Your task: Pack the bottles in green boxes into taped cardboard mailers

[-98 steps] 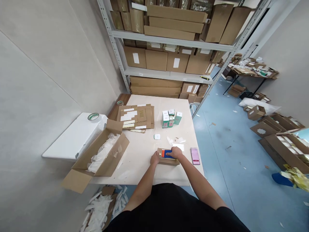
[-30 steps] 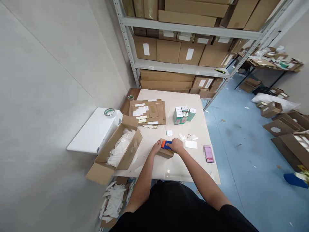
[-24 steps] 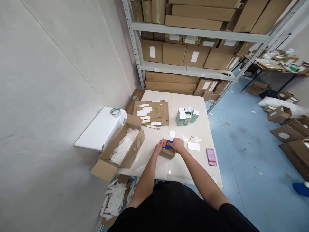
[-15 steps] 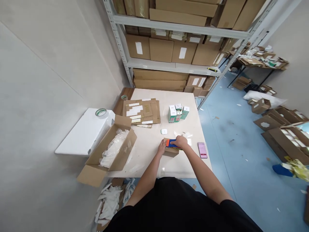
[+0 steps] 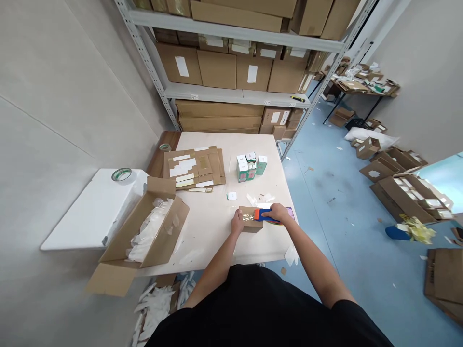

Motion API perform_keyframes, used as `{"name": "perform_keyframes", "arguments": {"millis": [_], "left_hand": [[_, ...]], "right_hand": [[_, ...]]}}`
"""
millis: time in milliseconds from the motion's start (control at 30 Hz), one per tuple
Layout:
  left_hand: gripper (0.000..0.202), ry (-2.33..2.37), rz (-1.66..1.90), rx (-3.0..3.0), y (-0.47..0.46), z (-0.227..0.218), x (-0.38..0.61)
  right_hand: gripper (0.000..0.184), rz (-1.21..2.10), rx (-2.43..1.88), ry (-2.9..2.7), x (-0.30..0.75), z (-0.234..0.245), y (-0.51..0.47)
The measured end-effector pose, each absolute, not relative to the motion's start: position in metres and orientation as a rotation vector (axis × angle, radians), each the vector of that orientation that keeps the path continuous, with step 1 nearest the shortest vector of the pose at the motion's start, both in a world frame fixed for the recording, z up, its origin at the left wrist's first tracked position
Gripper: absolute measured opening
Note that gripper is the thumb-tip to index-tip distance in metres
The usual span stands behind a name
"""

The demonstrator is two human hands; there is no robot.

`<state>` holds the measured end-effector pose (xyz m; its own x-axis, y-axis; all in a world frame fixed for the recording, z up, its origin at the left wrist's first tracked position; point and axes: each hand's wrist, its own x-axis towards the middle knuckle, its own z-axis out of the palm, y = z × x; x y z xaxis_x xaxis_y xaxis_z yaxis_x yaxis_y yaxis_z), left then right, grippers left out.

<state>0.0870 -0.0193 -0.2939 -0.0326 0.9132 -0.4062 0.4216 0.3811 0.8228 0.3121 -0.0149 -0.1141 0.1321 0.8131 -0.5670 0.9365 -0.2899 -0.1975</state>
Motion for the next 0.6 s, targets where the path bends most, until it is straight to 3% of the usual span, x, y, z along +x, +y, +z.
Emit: {"name": "perform_keyframes", "arguments": {"millis": [600], "left_hand": [[0.060,1.662,0.595,1.197,-0.015,-0.282,0.082]], "right_hand": [[0.047,-0.926,2.326,1.736,0.402,-0.165,-0.043]]}}
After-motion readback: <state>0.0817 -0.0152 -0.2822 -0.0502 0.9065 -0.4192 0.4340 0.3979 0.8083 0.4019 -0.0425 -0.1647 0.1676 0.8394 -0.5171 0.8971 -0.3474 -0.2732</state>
